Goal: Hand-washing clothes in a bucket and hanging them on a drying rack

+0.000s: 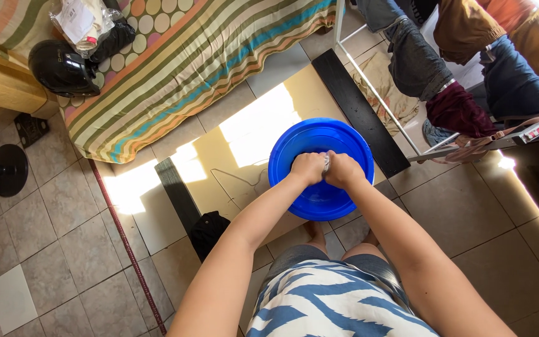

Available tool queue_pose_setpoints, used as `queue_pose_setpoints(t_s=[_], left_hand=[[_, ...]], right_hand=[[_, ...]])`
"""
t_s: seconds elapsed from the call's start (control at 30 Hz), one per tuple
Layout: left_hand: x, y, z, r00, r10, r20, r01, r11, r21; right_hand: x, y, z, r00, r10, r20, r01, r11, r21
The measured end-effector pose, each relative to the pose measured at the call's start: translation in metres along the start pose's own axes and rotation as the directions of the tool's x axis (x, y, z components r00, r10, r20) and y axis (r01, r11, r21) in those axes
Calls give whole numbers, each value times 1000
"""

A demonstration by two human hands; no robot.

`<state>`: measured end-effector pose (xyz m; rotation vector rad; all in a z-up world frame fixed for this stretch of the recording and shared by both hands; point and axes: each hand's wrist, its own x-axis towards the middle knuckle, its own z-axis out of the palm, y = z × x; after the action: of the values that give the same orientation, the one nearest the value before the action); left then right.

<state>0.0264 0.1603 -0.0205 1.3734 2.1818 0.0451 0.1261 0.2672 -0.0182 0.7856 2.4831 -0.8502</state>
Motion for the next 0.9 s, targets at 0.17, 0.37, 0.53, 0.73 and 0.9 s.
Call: queue_pose_setpoints(t_s=[0.17, 0.37, 0.53, 0.73, 0.9], left_hand=[[16, -17, 23, 976, 142, -164, -119, 983, 142], [22, -21, 27, 925, 222, -307, -162, 964, 208], [-2, -12, -10, 914, 226, -336, -163, 965, 205], [-15, -21, -32, 965, -184, -188, 137, 962, -237], [-26, 10, -57, 836, -534, -123, 176, 475, -862]], right_hand=[[26, -7, -1, 992, 101, 78, -110, 986, 125], [37, 5, 7, 987, 79, 141, -117, 950, 290], [25, 3, -4, 988, 71, 137, -117, 924, 363], [-33, -14, -38, 981, -105, -165, 195, 568, 799], [-36, -7, -12, 998, -60, 2, 14, 268, 963]])
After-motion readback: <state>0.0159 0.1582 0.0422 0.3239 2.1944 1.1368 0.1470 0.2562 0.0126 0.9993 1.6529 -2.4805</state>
